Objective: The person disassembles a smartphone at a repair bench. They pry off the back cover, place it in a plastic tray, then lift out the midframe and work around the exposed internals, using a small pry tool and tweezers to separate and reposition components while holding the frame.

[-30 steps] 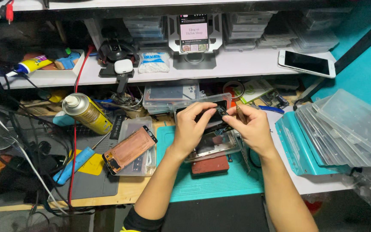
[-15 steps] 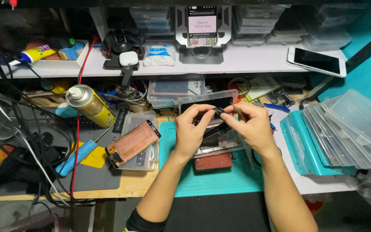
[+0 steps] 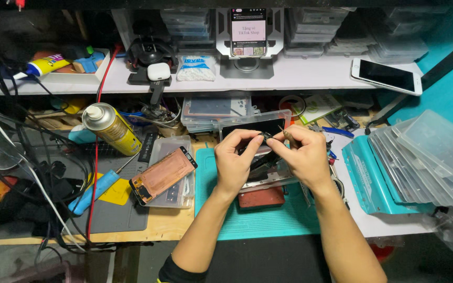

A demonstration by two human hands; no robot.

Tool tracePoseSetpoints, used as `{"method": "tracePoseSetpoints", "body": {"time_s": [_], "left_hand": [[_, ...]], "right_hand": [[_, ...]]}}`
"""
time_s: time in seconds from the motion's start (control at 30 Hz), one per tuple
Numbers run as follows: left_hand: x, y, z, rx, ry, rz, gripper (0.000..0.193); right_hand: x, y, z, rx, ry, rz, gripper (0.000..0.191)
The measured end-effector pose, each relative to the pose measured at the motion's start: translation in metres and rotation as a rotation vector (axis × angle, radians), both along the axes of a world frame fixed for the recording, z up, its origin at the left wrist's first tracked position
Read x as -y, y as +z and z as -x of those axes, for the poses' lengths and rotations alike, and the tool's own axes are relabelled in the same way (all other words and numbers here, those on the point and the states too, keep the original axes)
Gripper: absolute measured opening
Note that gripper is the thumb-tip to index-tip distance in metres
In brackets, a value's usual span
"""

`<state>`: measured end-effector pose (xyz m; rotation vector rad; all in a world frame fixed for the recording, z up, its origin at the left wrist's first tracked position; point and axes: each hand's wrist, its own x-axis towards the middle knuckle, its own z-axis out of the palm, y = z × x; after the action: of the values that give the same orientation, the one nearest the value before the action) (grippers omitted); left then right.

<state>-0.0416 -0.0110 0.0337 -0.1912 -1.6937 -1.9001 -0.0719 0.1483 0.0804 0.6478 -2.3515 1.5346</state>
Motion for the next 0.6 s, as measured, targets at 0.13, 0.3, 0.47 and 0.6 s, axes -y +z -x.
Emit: {"method": "tracePoseSetpoints", "body": {"time_s": [0.13, 0.3, 0.47, 0.6], "left_hand": [[0.0, 0.0, -0.001, 0.003, 0.014, 0.011, 0.008], [-0.001, 0.001, -0.001, -0.007, -0.011, -0.009, 0.009], [-0.001, 0.002, -0.003, -0.007, -0.036, -0.008, 0.011], [-0.003, -0.007, 0.007, 0.029, -0.05, -0.108, 0.011]], "right_hand": [[0.0, 0.001, -0.001, -0.003, 0.006, 0.011, 0.014], [0.001, 0.004, -0.003, -0.011, 0.007, 0.013, 0.013], [0.002, 0.005, -0.003, -0.021, -0.006, 0.012, 0.012], [0.0, -0.002, 0.0, -0.001, -0.037, 0.015, 0.017]]}}
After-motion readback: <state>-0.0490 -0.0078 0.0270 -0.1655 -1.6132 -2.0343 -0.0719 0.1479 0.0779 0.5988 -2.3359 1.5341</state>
